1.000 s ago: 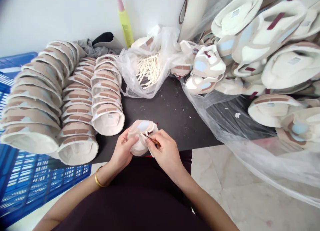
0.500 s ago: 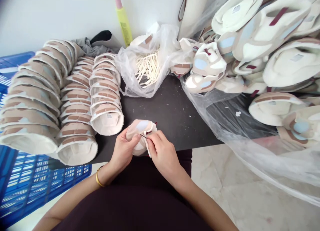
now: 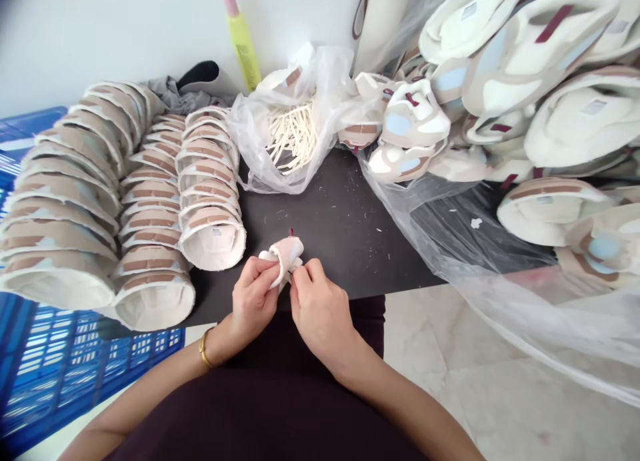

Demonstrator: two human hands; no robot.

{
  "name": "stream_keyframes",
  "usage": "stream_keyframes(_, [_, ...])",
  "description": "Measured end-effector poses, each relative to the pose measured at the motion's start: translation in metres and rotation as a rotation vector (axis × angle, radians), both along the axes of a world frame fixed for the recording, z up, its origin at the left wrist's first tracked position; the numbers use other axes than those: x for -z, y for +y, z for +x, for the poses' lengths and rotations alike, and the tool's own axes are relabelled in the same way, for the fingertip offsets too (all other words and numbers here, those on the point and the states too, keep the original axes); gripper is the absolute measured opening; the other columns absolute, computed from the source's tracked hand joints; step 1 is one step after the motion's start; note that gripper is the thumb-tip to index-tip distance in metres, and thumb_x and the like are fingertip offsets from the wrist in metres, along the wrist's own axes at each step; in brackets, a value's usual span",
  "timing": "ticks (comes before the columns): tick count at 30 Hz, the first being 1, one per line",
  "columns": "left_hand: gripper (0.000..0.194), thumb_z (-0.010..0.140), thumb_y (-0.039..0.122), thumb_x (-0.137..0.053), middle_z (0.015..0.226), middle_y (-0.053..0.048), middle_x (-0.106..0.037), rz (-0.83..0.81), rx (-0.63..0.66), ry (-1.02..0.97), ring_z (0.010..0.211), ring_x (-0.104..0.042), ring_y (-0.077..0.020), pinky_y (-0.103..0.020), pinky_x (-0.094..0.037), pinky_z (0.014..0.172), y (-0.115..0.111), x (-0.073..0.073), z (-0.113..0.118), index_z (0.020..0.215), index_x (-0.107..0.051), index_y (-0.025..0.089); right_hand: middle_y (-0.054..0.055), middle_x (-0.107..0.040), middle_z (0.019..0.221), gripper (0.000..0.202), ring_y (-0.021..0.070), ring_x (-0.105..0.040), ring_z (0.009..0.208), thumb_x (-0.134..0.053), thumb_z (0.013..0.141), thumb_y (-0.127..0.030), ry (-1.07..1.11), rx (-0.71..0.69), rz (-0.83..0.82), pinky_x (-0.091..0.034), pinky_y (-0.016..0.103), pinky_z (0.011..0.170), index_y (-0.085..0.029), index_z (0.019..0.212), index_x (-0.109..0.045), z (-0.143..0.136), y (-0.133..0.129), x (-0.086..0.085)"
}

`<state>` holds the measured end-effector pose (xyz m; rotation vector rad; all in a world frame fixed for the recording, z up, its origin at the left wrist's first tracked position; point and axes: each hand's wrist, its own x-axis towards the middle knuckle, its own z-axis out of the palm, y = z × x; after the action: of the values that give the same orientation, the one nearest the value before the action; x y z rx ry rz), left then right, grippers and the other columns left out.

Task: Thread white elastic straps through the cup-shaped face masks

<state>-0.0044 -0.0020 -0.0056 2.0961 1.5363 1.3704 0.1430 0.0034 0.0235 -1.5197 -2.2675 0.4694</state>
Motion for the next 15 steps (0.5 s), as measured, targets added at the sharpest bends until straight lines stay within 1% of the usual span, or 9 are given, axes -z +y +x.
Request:
stream_keyframes(2, [0.03, 0.089, 0.001, -0.053, 0.091, -0.005, -0.062, 0.109, 0.026, 0.101, 0.079, -0.056, -0.0153, -0.027, -0.052, 0.074, 0.002, 0.004, -0.003, 0.11, -0.066, 0.019, 0.004, -0.054, 0.084, 0.023, 0.0122, -0.049, 0.059, -0.039, 0.097, -0.018, 0.023, 0.004, -0.036, -0.03, 0.027, 0.05, -0.017, 0.081, -0.056, -0.001, 0.004, -0.002])
stream_keyframes(4, [0.036, 0.09, 0.002, -0.052, 0.094, -0.006, -0.065, 0.16, 0.052, 0.166, 0.079, -0.057, -0.0167, -0.029, -0.052, 0.075, 0.003, 0.007, -0.006, 0.118, -0.063, 0.02, 0.003, -0.054, 0.08, 0.023, 0.0123, -0.048, 0.059, -0.04, 0.094, -0.018, 0.149, -0.003, -0.155, -0.031, 0.026, 0.052, -0.018, 0.075, -0.051, 0.001, 0.012, -0.003])
stream_keyframes(5, [0.038, 0.09, 0.002, -0.051, 0.095, -0.007, -0.066, 0.166, 0.065, 0.19, 0.079, -0.056, -0.0171, -0.03, -0.052, 0.075, 0.003, 0.007, -0.007, 0.121, -0.062, 0.021, 0.002, -0.053, 0.076, 0.023, 0.0121, -0.047, 0.059, -0.041, 0.093, -0.019, 0.241, -0.015, -0.257, -0.033, 0.025, 0.053, -0.019, 0.072, -0.049, 0.002, 0.016, -0.003])
stream_keyframes(7, [0.042, 0.091, 0.002, -0.049, 0.096, -0.007, -0.068, 0.159, 0.084, 0.22, 0.077, -0.056, -0.0177, -0.03, -0.052, 0.073, 0.002, 0.007, -0.009, 0.126, -0.06, 0.021, -0.002, -0.049, 0.065, 0.023, 0.011, -0.044, 0.055, -0.043, 0.093, -0.024, 0.439, -0.038, -0.529, -0.034, 0.024, 0.053, -0.021, 0.07, -0.046, 0.006, 0.023, -0.002])
stream_keyframes(9, [0.043, 0.091, 0.004, -0.049, 0.097, -0.007, -0.069, 0.145, 0.092, 0.233, 0.076, -0.057, -0.0182, -0.03, -0.053, 0.071, -0.001, 0.006, -0.008, 0.129, -0.059, 0.022, -0.006, -0.04, 0.056, 0.022, 0.0099, -0.035, 0.047, -0.041, 0.094, -0.029, 0.596, -0.028, -0.803, -0.03, 0.023, 0.047, -0.022, 0.075, -0.048, 0.007, 0.029, 0.0])
stream_keyframes(10, [0.044, 0.092, 0.005, -0.048, 0.096, -0.007, -0.069, 0.141, 0.09, 0.231, 0.076, -0.057, -0.0183, -0.03, -0.053, 0.071, -0.002, 0.006, -0.008, 0.13, -0.059, 0.023, -0.008, -0.037, 0.053, 0.021, 0.0098, -0.032, 0.044, -0.04, 0.095, -0.03, 0.64, -0.017, -0.884, -0.027, 0.023, 0.044, -0.022, 0.078, -0.049, 0.007, 0.03, 0.0])
stream_keyframes(11, [0.044, 0.092, 0.005, -0.048, 0.096, -0.007, -0.069, 0.138, 0.088, 0.222, 0.076, -0.058, -0.0183, -0.03, -0.053, 0.07, -0.004, 0.005, -0.006, 0.13, -0.059, 0.024, -0.008, -0.036, 0.052, 0.02, 0.0098, -0.031, 0.044, -0.039, 0.095, -0.03, 0.657, -0.018, -0.902, -0.027, 0.023, 0.044, -0.022, 0.079, -0.05, 0.007, 0.031, 0.0])
stream_keyframes(12, [0.044, 0.092, 0.005, -0.048, 0.096, -0.007, -0.069, 0.134, 0.089, 0.208, 0.077, -0.059, -0.0182, -0.03, -0.053, 0.071, -0.004, 0.005, -0.005, 0.13, -0.06, 0.025, -0.007, -0.039, 0.054, 0.019, 0.0102, -0.034, 0.045, -0.04, 0.094, -0.027, 0.649, -0.033, -0.856, -0.029, 0.023, 0.045, -0.022, 0.079, -0.05, 0.006, 0.032, -0.002])
stream_keyframes(15, [0.043, 0.091, 0.004, -0.051, 0.096, -0.006, -0.069, 0.132, 0.104, 0.143, 0.082, -0.06, -0.0174, -0.028, -0.053, 0.075, -0.004, 0.006, -0.004, 0.126, -0.062, 0.026, 0.0, -0.057, 0.072, 0.018, 0.0132, -0.053, 0.064, -0.043, 0.093, -0.02, 0.489, -0.128, -0.556, -0.04, 0.025, 0.06, -0.021, 0.076, -0.051, 0.009, 0.031, -0.013])
